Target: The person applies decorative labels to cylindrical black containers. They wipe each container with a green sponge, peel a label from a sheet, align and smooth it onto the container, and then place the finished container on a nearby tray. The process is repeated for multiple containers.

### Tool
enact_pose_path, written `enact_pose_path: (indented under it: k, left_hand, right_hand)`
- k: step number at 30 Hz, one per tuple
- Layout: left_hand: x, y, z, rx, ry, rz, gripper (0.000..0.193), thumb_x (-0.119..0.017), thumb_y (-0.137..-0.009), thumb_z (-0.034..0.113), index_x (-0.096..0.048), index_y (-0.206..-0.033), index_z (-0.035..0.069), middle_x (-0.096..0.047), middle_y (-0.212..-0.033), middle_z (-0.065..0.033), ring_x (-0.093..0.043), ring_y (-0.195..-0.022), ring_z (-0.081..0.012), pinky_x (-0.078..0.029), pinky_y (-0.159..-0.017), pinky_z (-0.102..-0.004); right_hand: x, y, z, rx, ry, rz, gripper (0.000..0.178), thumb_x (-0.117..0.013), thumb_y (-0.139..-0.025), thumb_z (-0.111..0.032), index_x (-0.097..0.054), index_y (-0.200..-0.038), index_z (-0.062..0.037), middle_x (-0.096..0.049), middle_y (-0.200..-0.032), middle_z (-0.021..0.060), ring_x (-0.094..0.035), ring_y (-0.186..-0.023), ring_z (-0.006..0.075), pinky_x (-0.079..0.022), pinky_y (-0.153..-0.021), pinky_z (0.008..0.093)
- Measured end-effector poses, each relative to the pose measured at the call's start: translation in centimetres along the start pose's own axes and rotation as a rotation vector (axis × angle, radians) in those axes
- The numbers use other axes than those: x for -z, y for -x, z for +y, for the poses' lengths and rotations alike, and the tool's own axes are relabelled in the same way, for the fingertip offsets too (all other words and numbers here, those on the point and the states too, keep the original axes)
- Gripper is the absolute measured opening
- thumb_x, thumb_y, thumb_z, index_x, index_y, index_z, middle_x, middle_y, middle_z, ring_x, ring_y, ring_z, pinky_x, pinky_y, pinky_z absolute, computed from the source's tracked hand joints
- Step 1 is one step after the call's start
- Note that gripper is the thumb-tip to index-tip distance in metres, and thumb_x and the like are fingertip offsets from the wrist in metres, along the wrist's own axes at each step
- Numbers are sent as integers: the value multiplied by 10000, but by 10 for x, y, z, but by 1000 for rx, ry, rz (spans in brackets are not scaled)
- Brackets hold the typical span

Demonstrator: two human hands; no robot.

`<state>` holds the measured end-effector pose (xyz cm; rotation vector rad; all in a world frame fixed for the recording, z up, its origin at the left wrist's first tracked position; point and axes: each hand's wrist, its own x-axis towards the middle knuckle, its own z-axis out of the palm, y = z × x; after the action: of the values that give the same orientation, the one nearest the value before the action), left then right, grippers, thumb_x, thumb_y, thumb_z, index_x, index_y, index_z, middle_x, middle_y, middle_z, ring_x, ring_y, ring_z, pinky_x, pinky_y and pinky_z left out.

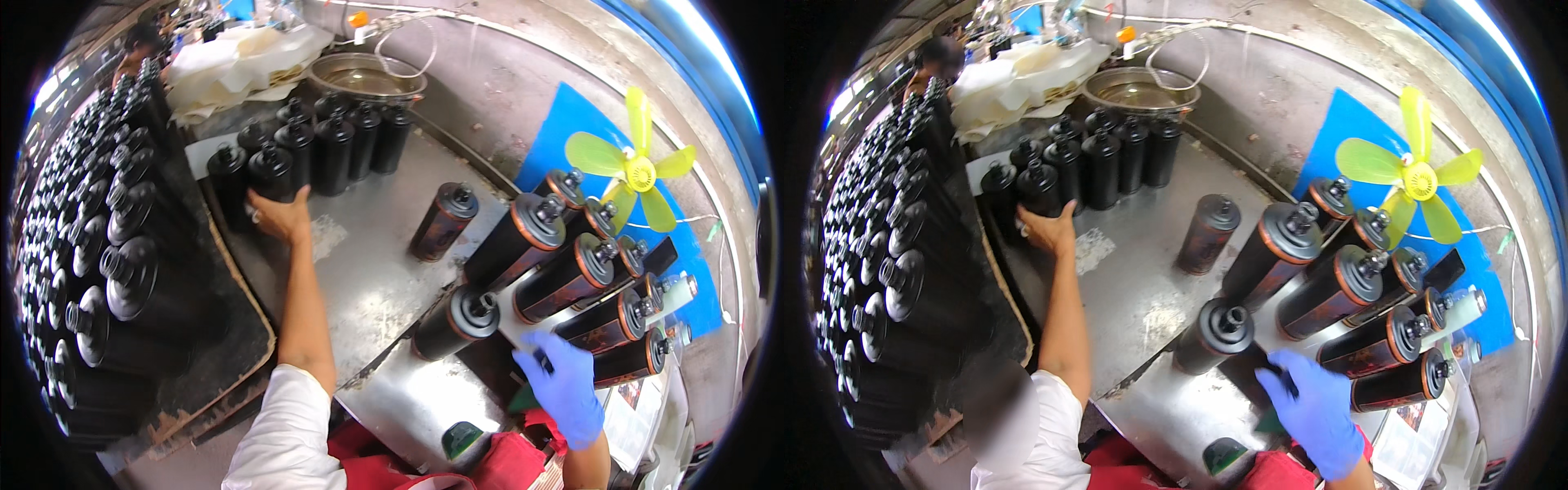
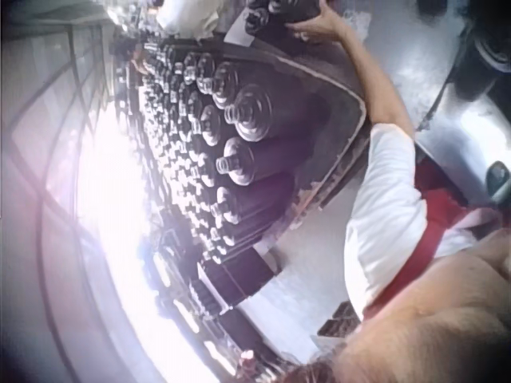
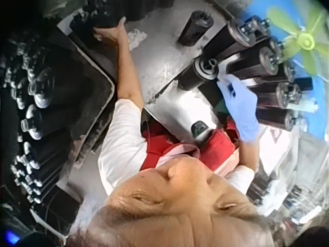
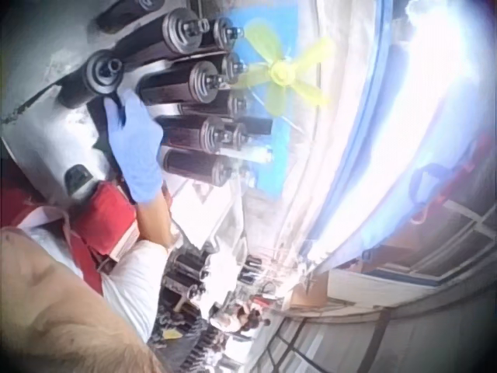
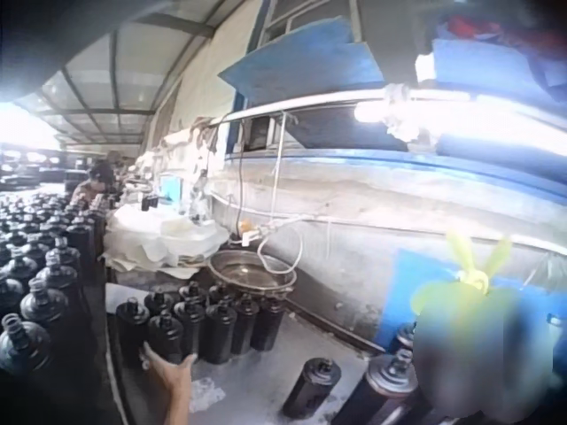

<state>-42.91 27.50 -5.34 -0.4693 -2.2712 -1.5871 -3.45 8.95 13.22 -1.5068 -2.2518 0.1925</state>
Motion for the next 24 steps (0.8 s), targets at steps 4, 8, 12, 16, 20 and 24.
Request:
enact_pose_path:
  k: [4,8,12,16,20,24]
  left_hand:
    - [-15,8,11,23,-158,10,902,-820,-508,375,-428,-1260,69,-560,-1120,-173,-517,-1061,-397,-382,-882,-507]
    - [3,25,14,-127,-77,28,873,-799,-515,375,-441,-1233,33,-570,-1095,-169,-563,-992,-373,-414,-833,-504]
    - [19,51,-17,-328,175,51,862,-856,-522,356,-462,-1171,-53,-598,-1051,-189,-612,-906,-352,-496,-792,-430]
    - [118,100,5,-359,358,-69,789,-862,-601,252,-453,-1194,-72,-566,-1127,-209,-599,-963,-294,-498,-841,-405]
    - [233,167,23,-242,826,-654,744,-787,-661,124,-396,-1267,-60,-527,-1169,-179,-554,-1024,-251,-466,-897,-378]
    - [310,219,86,-25,1088,-1831,802,-759,-608,141,-370,-1288,-30,-515,-1154,-129,-536,-1014,-202,-464,-850,-335]
  right_hand:
    - [26,71,38,-355,-119,38,233,-752,-731,-175,-676,-919,-59,-663,-748,90,-592,-553,155,-485,-551,252]
    - [44,125,59,-630,-363,-3,189,-658,-809,-161,-667,-941,-27,-673,-793,96,-618,-662,128,-490,-645,245]
    - [54,164,55,-743,-485,-2,196,-658,-829,-173,-670,-968,-35,-679,-834,72,-613,-717,95,-492,-686,238]
    - [54,234,84,-849,-743,171,167,-650,-845,-147,-679,-947,-17,-671,-832,28,-586,-761,66,-484,-708,228]
    - [73,288,147,-905,-623,462,192,-613,-874,-170,-677,-964,-12,-620,-792,-8,-534,-717,58,-450,-673,221]
    - [85,308,264,-706,-74,573,249,-546,-873,-137,-634,-1088,-48,-652,-941,117,-620,-868,222,-478,-790,322]
